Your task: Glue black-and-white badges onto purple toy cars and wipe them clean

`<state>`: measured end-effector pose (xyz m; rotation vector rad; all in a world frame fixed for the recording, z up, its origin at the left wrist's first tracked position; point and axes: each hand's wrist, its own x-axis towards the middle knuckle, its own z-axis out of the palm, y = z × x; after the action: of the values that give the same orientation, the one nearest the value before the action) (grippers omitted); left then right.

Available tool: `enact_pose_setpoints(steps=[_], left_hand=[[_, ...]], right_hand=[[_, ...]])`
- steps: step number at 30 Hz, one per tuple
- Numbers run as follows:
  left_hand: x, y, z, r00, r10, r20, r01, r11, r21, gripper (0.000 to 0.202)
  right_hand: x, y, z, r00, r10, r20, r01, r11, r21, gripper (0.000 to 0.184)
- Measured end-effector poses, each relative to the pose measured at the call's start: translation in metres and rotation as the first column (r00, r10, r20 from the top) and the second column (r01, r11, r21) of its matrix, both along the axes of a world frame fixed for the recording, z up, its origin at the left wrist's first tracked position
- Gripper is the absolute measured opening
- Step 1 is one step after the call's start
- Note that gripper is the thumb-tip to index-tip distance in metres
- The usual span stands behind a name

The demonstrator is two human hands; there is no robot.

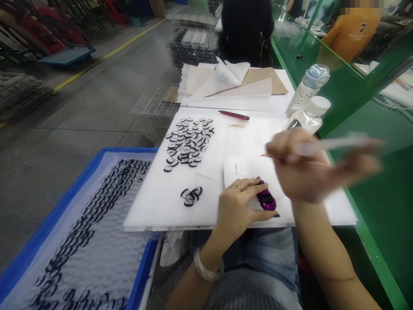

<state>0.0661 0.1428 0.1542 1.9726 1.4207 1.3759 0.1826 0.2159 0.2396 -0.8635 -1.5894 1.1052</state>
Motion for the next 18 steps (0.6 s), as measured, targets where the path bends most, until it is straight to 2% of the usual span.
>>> enact_pose_setpoints(steps=[2, 4, 6, 8, 9, 10, 12, 15, 18], left_hand=[[-0.001, -0.001, -0.001, 1.000, -0.002, -0.014, 0.002, 1.000, 0.008, 0.058], [-0.003, -0.001, -0.002, 0.999, -0.013, -0.046, 0.014, 1.000, 0.017, 0.058], [-0.007, -0.001, -0.002, 0.996, -0.038, -0.081, 0.041, 0.999, 0.025, 0.058], [-0.010, 0.000, -0.001, 0.989, -0.073, -0.126, 0.076, 0.997, 0.019, 0.057], [-0.011, 0.001, 0.000, 0.984, -0.089, -0.157, 0.092, 0.996, 0.010, 0.056], [-0.011, 0.002, 0.000, 0.976, -0.101, -0.191, 0.104, 0.995, 0.002, 0.055], [-0.009, 0.002, 0.002, 0.959, -0.106, -0.262, 0.110, 0.994, 0.001, 0.055], [-0.005, -0.003, 0.005, 0.949, -0.041, -0.314, 0.061, 0.997, 0.053, 0.049], [-0.009, -0.014, 0.008, 0.967, 0.010, -0.253, 0.028, 0.989, 0.147, 0.042]], right_hand=[[-0.010, 0.011, -0.018, 0.994, 0.073, -0.083, -0.083, 0.989, -0.122, 0.046], [-0.004, 0.013, -0.030, 0.991, 0.060, -0.121, -0.079, 0.984, -0.161, 0.031], [0.021, 0.012, -0.035, 0.991, -0.078, -0.109, 0.068, 0.993, -0.095, 0.029], [0.059, 0.012, -0.035, 0.949, -0.310, 0.061, 0.310, 0.951, 0.015, 0.031], [0.079, 0.014, -0.035, 0.870, -0.438, 0.228, 0.432, 0.899, 0.079, 0.033], [0.098, 0.018, -0.037, 0.726, -0.540, 0.426, 0.536, 0.832, 0.141, 0.035], [0.127, 0.029, -0.043, 0.526, -0.581, 0.621, 0.618, 0.763, 0.190, 0.035], [0.146, 0.043, -0.056, 0.365, -0.511, 0.778, 0.616, 0.759, 0.209, 0.031], [0.153, 0.047, -0.063, 0.252, -0.465, 0.848, 0.581, 0.774, 0.252, 0.029]])
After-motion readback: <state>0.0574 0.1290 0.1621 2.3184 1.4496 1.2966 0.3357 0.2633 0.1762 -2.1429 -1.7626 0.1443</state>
